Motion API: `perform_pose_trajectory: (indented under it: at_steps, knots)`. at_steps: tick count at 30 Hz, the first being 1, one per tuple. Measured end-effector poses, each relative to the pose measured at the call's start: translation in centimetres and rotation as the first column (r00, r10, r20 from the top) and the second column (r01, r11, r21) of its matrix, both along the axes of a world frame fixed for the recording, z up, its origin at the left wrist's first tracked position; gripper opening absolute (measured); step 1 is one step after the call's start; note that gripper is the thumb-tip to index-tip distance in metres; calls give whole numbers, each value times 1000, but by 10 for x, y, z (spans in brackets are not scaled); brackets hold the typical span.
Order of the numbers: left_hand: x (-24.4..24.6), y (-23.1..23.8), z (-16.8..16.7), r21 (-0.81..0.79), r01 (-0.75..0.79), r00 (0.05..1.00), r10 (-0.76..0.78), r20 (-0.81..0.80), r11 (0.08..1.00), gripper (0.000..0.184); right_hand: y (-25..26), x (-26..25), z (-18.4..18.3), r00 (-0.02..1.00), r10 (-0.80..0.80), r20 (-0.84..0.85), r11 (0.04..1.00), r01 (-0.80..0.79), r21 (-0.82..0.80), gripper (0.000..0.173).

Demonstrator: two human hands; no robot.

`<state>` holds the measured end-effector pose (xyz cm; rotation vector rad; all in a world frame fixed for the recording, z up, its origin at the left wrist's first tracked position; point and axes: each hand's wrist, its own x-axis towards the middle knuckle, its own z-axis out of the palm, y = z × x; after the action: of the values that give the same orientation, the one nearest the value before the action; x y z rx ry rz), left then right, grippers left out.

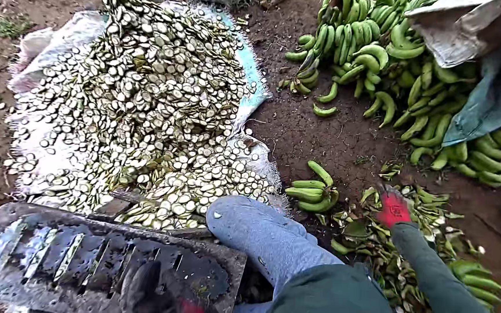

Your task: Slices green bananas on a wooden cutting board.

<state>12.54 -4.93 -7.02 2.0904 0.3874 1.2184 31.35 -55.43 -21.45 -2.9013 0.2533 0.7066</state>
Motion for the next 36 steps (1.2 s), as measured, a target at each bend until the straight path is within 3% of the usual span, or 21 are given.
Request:
perform_pose_trajectory:
  at_steps: [2, 5, 10, 12, 14, 15, 16, 18, 20, 22, 24, 26, 28, 30, 32, 33, 36]
  knots:
    - [37, -44, -3, 18, 94, 992, -92, -88, 995, 32, 41, 25, -40, 994, 104, -34, 975, -95, 201, 113]
    - [65, -88, -7, 73, 251, 953, -233, -193, 965, 29, 86, 48, -100, 993, 61, -100, 923, -18, 385, 119]
    - [85, -121, -38, -54, 380, 816, -363, -450, 923, 37, 96, 74, -107, 978, 154, -140, 912, -86, 401, 109]
    - [105, -137, -49, -145, 436, 609, -410, -679, 888, 49, 97, 74, -88, 970, 207, -127, 911, -144, 387, 106]
    - [137, -155, -54, -280, 447, 160, -384, -909, 849, 77, 109, 68, -58, 944, 310, -109, 905, -259, 337, 100]
    - [157, -165, -65, -311, 437, -39, -327, -944, 844, 94, 119, 65, -41, 918, 381, -111, 892, -333, 307, 96]
    - [171, -175, -84, -309, 424, -148, -272, -951, 852, 108, 129, 63, -26, 886, 446, -125, 874, -400, 277, 94]
    - [188, -187, -120, -330, 395, -239, -251, -938, 857, 116, 153, 57, -2, 839, 521, -159, 844, -476, 248, 89]
    - [196, -184, -134, -438, 365, -216, -383, -898, 821, 99, 176, 56, 17, 830, 534, -162, 833, -484, 267, 82]
    - [198, -172, -134, -536, 341, -116, -531, -839, 772, 71, 192, 57, 30, 820, 546, -173, 827, -493, 270, 76]
    - [202, -160, -125, -599, 311, -114, -597, -794, 738, 54, 200, 61, 28, 796, 582, -167, 808, -542, 232, 75]
    - [204, -156, -142, -576, 313, -96, -579, -810, 755, 51, 202, 63, 14, 757, 640, -131, 766, -615, 188, 83]
    - [205, -156, -147, -570, 305, -70, -579, -812, 763, 52, 194, 63, -7, 788, 611, -78, 774, -574, 268, 91]
    - [204, -157, -145, -587, 259, 76, -622, -779, 767, 58, 185, 61, -13, 861, 504, -60, 798, -439, 413, 91]
    - [208, -153, -151, -622, 211, 242, -657, -714, 754, 78, 186, 62, 4, 908, 410, -86, 825, -329, 461, 85]
    - [212, -150, -151, -651, 230, 271, -690, -671, 724, 86, 186, 62, 16, 925, 373, -75, 830, -297, 473, 83]
    - [217, -140, -149, -732, 341, 253, -808, -532, 590, 76, 187, 61, 41, 932, 362, 3, 808, -315, 498, 77]
